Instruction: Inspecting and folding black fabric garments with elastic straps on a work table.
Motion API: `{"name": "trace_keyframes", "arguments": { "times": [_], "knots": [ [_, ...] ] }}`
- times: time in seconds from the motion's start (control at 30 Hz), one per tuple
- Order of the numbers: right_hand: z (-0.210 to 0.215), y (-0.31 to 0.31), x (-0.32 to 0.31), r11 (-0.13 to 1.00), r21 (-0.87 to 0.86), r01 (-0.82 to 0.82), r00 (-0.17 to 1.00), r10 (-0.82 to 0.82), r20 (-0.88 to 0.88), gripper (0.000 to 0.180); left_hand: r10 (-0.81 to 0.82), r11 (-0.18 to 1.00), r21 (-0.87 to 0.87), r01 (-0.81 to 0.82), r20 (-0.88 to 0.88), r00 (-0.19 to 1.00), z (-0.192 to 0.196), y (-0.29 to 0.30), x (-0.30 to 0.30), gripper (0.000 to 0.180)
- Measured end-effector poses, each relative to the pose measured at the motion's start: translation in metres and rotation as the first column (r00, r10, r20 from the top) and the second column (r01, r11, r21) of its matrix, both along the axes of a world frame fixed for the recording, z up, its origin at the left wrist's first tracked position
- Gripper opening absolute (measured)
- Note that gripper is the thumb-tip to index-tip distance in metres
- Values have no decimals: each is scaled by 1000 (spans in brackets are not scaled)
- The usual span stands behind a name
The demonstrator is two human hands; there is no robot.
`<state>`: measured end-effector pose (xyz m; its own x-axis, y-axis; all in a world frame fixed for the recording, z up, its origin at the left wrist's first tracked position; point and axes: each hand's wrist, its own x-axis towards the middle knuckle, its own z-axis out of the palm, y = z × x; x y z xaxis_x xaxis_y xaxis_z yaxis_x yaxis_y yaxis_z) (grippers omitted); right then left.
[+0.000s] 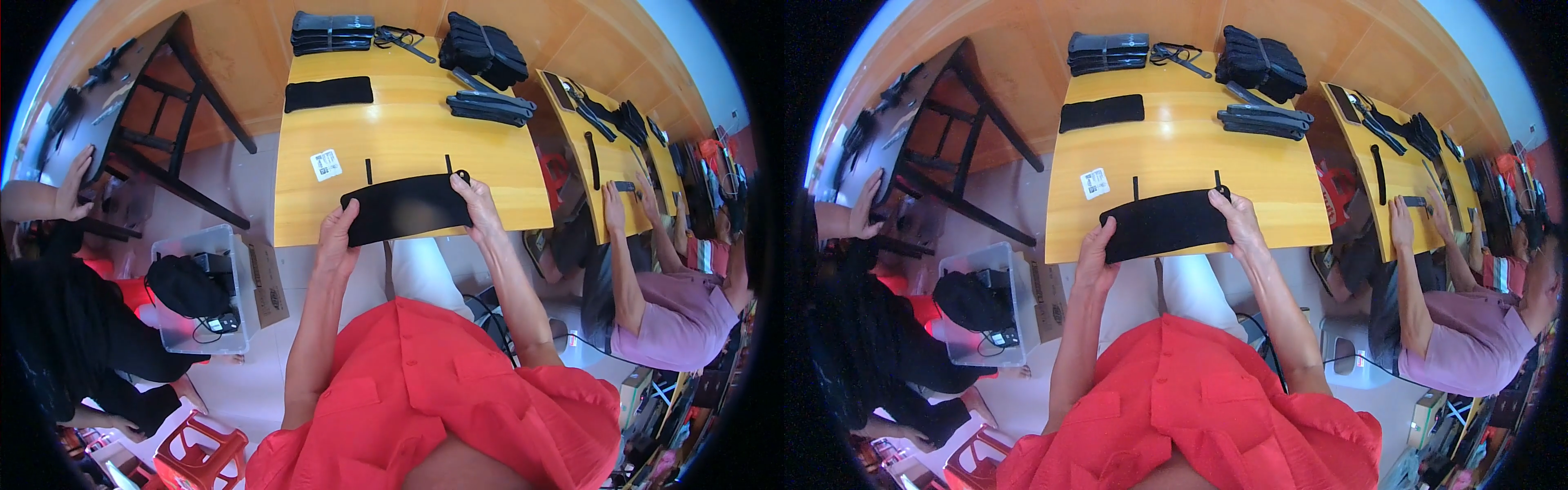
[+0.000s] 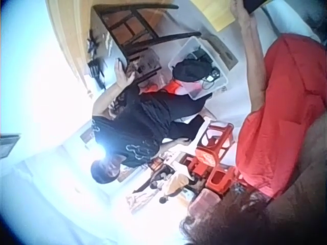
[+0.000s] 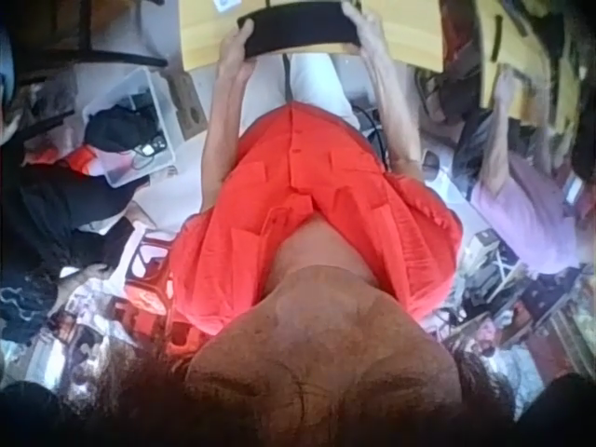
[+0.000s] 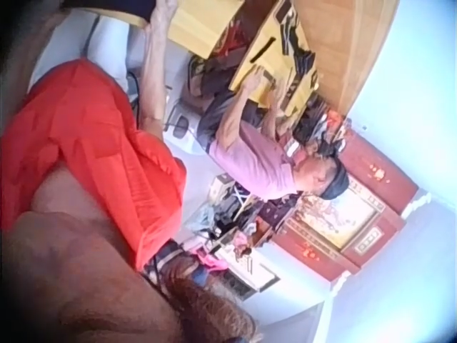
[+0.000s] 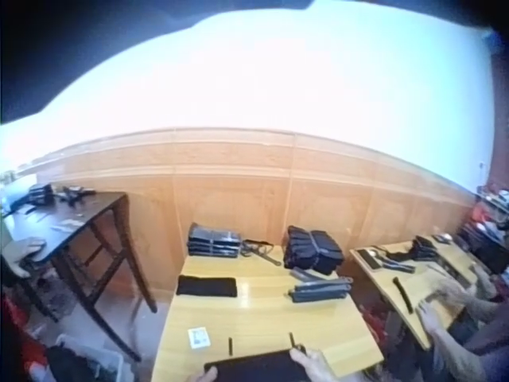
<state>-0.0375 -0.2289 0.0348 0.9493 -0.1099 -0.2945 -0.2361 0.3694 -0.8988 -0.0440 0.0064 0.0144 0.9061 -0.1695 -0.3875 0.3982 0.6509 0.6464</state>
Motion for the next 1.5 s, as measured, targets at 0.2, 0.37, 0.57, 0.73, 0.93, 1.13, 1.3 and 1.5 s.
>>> {"name": "trace_keyframes", "arguments": {
  "times": [0.2,0.37,0.57,0.73,0.93,1.13,1.3,1.5],
  "knots": [
    [-4,-2,13,998,64,31,998,-34,51,17,-114,989,110,99,141,983,10,15,9,21],
    [-1,6,62,999,-1,34,996,-33,83,16,-91,977,205,64,125,988,11,20,72,25],
    [-44,-11,148,990,-130,63,989,-45,139,14,-104,842,537,-54,259,960,-7,7,156,39],
    [-32,-5,162,283,-939,194,976,37,213,36,-347,-96,859,-502,444,826,-23,-1,172,47],
    [-38,7,165,-43,-952,301,908,316,273,46,-739,-107,809,-578,325,591,-22,-19,173,64],
    [-54,25,168,-127,-971,204,872,474,122,60,-850,-190,766,-615,185,493,-41,-27,184,71],
    [-62,26,168,-240,-966,100,880,474,-26,61,-866,-182,811,-556,135,481,-44,-30,188,78],
    [-64,30,165,-234,-965,113,874,486,-15,63,-861,-197,845,-498,94,501,-47,-28,184,82]
  ]
}}
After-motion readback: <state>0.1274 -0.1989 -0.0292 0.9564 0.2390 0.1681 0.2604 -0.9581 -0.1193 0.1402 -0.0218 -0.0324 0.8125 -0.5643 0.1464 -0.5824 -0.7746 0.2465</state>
